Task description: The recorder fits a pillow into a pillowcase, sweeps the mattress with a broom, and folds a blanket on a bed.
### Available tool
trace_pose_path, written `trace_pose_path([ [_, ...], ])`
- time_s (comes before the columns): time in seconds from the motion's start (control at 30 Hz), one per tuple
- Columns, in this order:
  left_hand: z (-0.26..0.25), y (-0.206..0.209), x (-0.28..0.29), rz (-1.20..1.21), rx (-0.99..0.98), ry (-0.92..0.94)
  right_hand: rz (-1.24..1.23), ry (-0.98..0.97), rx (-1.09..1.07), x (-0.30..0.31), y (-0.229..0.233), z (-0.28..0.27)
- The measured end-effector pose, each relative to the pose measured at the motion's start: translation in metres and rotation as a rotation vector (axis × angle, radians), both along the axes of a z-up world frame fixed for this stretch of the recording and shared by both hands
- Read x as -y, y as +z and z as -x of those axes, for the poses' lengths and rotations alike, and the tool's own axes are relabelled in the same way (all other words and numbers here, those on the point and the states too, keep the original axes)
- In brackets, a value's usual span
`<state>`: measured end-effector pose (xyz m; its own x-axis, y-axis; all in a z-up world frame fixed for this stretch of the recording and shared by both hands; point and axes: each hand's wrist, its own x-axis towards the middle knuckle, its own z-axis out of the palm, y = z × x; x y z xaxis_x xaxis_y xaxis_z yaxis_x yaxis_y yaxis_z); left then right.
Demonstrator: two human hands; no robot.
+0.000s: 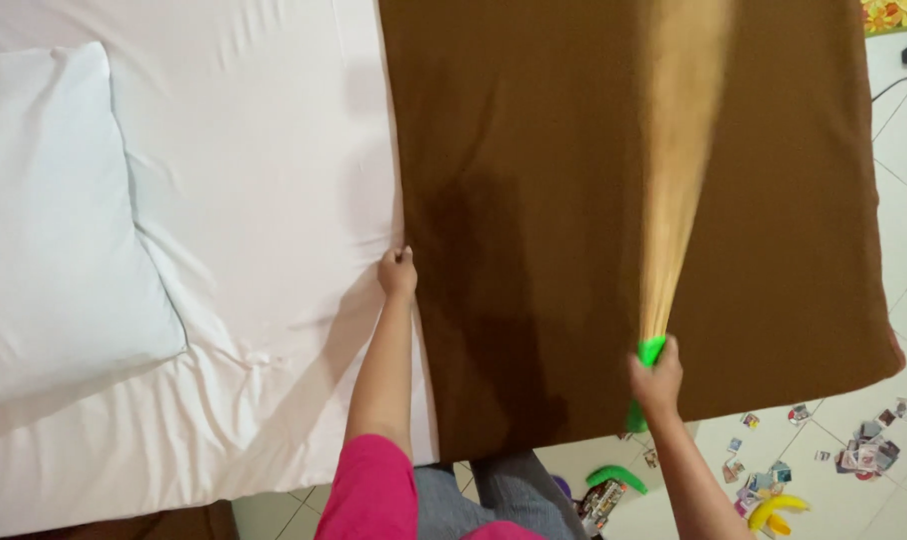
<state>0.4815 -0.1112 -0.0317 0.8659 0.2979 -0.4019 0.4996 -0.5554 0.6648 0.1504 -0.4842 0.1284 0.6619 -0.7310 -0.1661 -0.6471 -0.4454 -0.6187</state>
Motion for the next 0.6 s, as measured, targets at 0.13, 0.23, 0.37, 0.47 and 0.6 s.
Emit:
trace_pose_path([
  [0.13, 0.042, 0.019, 0.0, 0.077, -0.028, -0.066, -0.162, -0.129, 0.091, 0.003, -0.032, -0.067],
  [0.23, 0.083, 0.059, 0.001, 0.176, -0.169, -0.119, -0.076, 0.019, 0.162, -0.022, -0.082, -0.071],
  [0.37, 0.163, 0.081, -0.019, 0.207, -0.259, -0.219, -0.2, 0.476, -0.537, -0.079, -0.101, 0.017],
  [0.47, 0.239, 0.043, -0.047, 0.177, -0.26, -0.261, -0.233, 0.789, -0.63, -0.083, -0.07, 0.078],
  [0.6, 0.286, 0.071, -0.051, 0.255, -0.34, -0.197, -0.374, 0.743, -0.599, -0.055, -0.03, 0.079],
])
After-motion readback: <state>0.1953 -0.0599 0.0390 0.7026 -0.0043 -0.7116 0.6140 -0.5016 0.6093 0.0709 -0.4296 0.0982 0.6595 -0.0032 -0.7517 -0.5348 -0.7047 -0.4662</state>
